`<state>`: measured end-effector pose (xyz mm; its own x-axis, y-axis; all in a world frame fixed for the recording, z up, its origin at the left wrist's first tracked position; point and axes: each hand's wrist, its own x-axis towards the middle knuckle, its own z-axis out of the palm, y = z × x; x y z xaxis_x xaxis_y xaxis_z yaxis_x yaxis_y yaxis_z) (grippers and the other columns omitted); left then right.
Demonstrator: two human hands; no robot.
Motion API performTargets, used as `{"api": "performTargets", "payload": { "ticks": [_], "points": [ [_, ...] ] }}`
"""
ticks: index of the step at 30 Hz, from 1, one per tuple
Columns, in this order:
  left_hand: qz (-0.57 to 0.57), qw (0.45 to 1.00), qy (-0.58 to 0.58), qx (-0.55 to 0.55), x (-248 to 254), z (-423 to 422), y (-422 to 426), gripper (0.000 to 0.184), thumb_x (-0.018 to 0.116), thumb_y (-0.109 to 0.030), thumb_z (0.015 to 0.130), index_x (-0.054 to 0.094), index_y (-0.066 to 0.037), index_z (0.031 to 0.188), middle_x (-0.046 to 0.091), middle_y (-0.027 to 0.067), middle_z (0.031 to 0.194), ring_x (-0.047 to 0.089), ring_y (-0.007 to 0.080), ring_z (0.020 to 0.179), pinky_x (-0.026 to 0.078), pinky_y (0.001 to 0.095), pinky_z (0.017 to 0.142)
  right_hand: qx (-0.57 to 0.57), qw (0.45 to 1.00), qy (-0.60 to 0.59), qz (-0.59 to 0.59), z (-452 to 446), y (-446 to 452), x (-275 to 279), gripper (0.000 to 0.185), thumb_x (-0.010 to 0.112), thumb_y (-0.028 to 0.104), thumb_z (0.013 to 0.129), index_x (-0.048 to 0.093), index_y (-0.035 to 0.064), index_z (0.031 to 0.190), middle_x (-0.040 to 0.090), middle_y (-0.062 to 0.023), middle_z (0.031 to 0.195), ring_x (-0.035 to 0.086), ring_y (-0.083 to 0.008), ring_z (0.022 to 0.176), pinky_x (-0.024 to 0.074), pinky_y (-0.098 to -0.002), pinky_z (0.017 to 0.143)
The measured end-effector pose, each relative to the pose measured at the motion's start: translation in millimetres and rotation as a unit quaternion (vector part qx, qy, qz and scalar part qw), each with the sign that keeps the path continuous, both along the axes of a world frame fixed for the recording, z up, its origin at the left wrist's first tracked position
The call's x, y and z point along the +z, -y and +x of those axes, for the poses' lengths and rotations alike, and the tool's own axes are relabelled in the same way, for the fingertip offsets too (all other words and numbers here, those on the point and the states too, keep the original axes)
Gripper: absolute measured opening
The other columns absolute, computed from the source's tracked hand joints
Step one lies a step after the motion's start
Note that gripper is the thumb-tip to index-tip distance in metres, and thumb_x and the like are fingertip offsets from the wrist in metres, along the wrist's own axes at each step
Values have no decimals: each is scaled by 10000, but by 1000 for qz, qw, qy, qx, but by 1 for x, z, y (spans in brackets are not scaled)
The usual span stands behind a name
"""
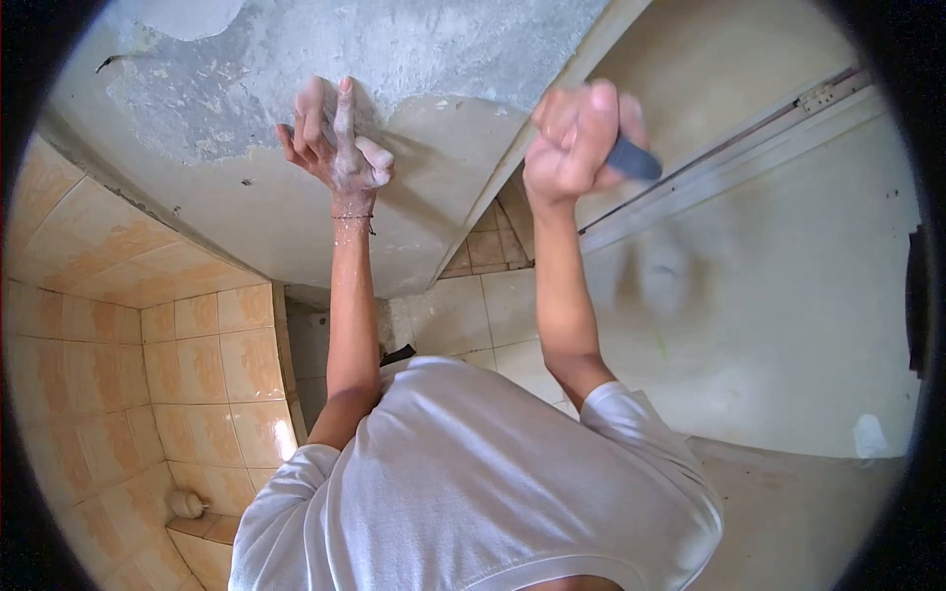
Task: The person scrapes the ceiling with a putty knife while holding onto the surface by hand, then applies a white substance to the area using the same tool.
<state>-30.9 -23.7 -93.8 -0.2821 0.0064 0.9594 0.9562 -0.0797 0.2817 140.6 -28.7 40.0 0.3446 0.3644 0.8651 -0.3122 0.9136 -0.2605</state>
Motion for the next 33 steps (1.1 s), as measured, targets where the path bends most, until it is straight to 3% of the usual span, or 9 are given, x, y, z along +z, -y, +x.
{"api": "performTargets", "payload": {
  "ticks": [3, 10, 12, 17, 21, 24, 30, 32, 33],
  "points": [
    [-9, 1000, 5, 7, 1, 1, 1, 789, 127, -696, 891, 580, -198, 1304, 458, 78, 1401, 359, 228, 1323, 101, 434, 1163, 75, 996, 33, 14, 9, 1, 5, 254, 477, 59, 855, 328, 70, 650, 304, 2, 477, 227, -78, 347, 230, -254, 322],
    [-17, 1000, 6, 12, 3, 1, 1, 782, 124, -681, 897, 577, -194, 1308, 461, 76, 1397, 363, 230, 1319, 99, 438, 1163, 65, 995, 56, -41, 4, -2, -6, 271, 485, 47, 875, 317, 73, 665, 310, 1, 497, 255, -85, 369, 241, -254, 338],
    [-3, 1000, 0, 15, 2, 1, -1, 791, 116, -685, 895, 574, -193, 1312, 467, 77, 1387, 357, 228, 1325, 99, 440, 1163, 89, 995, -28, -18, 4, 22, 8, 295, 457, 46, 893, 303, 87, 645, 284, 25, 464, 222, -59, 371, 206, -249, 341],
    [-21, 1000, 5, 10, -3, 1, 2, 812, 106, -702, 888, 570, -191, 1315, 459, 77, 1392, 353, 231, 1330, 102, 442, 1163, 59, 996, 70, -15, 10, -5, 11, 328, 439, 40, 894, 282, 122, 618, 264, 28, 433, 182, -62, 352, 170, -246, 336],
    [-7, 1000, -1, 10, -1, -1, -2, 818, 114, -709, 883, 576, -185, 1309, 454, 81, 1400, 348, 240, 1332, 103, 448, 1161, 133, 991, 12, 28, 16, 13, 14, 351, 469, 42, 879, 292, 116, 585, 267, 26, 428, 173, -69, 346, 161, -255, 339],
    [-12, 1000, 7, 9, -2, 0, 0, 812, 123, -704, 884, 579, -182, 1306, 457, 87, 1400, 343, 245, 1335, 102, 452, 1158, 46, 998, 29, -26, -2, -11, 1, 349, 474, 59, 874, 312, 109, 569, 264, 25, 425, 181, -71, 341, 177, -255, 336],
    [-6, 1000, -5, 11, -2, -1, -2, 811, 119, -698, 888, 582, -176, 1302, 451, 102, 1405, 347, 255, 1333, 101, 460, 1154, 124, 992, 9, 28, 9, 4, 4, 324, 503, 34, 847, 316, 88, 588, 296, 11, 465, 237, -77, 348, 220, -260, 333],
    [-8, 1000, -4, 7, -3, -2, -1, 816, 115, -700, 889, 584, -174, 1300, 451, 105, 1405, 349, 255, 1332, 100, 462, 1153, 89, 995, 23, -30, 4, -12, -5, 395, 586, 51, 858, 325, 85, 563, 439, -27, 487, 408, -81, 405, 298, -251, 366],
    [-3, 1000, -2, 4, -2, 0, -2, 820, 111, -702, 890, 586, -172, 1298, 451, 108, 1404, 350, 254, 1331, 100, 464, 1152, 69, 994, 47, -71, 5, -12, -7, 367, 580, 39, 853, 345, 83, 575, 458, -23, 512, 402, -72, 404, 297, -255, 369]
  ]
}}
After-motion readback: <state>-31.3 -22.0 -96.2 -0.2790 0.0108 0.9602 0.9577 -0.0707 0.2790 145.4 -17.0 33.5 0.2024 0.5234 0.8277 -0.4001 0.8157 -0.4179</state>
